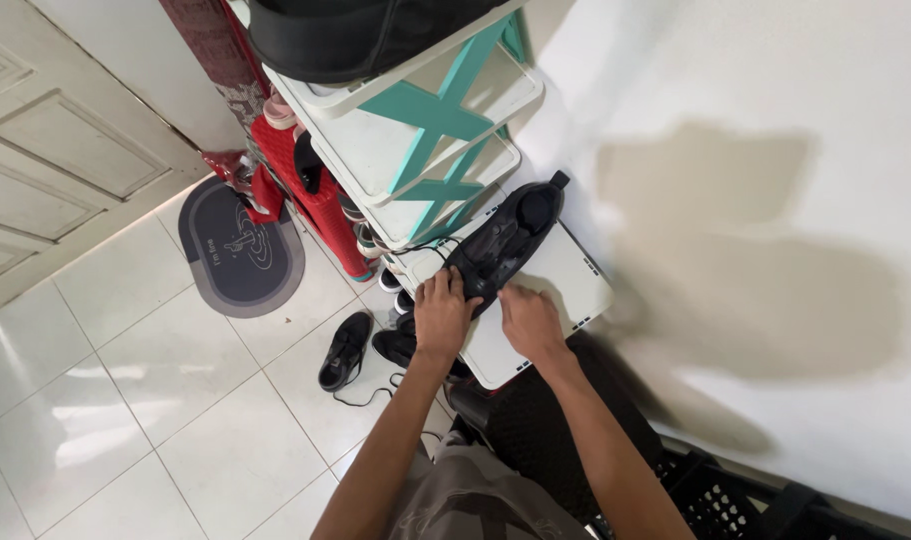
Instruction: The person unlaces a black shoe placed on a white plastic shelf, then re-laces the same shoe by threading the laces through the eyelets and tying them. The person repeats this process on a second black shoe.
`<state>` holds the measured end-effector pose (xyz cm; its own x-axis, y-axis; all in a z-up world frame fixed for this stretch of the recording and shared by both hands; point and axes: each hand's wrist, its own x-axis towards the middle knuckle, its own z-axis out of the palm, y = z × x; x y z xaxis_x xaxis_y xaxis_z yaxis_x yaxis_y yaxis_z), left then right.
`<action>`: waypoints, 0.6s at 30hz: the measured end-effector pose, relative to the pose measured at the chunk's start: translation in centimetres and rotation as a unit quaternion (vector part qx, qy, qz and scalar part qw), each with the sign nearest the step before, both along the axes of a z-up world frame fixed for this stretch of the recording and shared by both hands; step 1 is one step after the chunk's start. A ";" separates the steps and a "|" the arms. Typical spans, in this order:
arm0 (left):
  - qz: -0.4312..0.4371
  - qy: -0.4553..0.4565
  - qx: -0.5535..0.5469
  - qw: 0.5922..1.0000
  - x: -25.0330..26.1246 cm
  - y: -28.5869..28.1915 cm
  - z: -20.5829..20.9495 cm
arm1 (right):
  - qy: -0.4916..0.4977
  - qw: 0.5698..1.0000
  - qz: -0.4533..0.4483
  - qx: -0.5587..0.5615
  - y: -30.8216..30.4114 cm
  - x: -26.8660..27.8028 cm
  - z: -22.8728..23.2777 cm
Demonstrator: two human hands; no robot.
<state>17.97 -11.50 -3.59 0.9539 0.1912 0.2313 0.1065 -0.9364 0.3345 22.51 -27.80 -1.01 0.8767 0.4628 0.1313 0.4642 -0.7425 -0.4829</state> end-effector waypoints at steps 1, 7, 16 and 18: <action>-0.001 0.005 0.000 1.000 0.2 0.2 0.1 | 0.024 0.999 0.018 0.036 -0.9 -0.2 -0.2; -0.002 0.013 0.002 1.000 1.0 0.7 0.4 | 0.141 0.985 -0.098 -0.014 -8.7 -1.2 -0.7; -0.028 0.031 -0.136 0.990 1.2 3.0 1.1 | 0.183 0.844 -0.159 0.479 -6.9 0.1 -2.2; -0.028 0.022 -0.257 0.966 0.5 5.4 1.3 | 0.199 0.834 -0.171 0.485 -7.6 -0.4 -1.4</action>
<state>18.49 -6.06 -2.29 0.9729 0.2179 0.0776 0.0859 -0.6518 0.7535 22.10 -35.38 -2.46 0.9992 0.0220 -0.0339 -0.0346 0.0309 -0.9989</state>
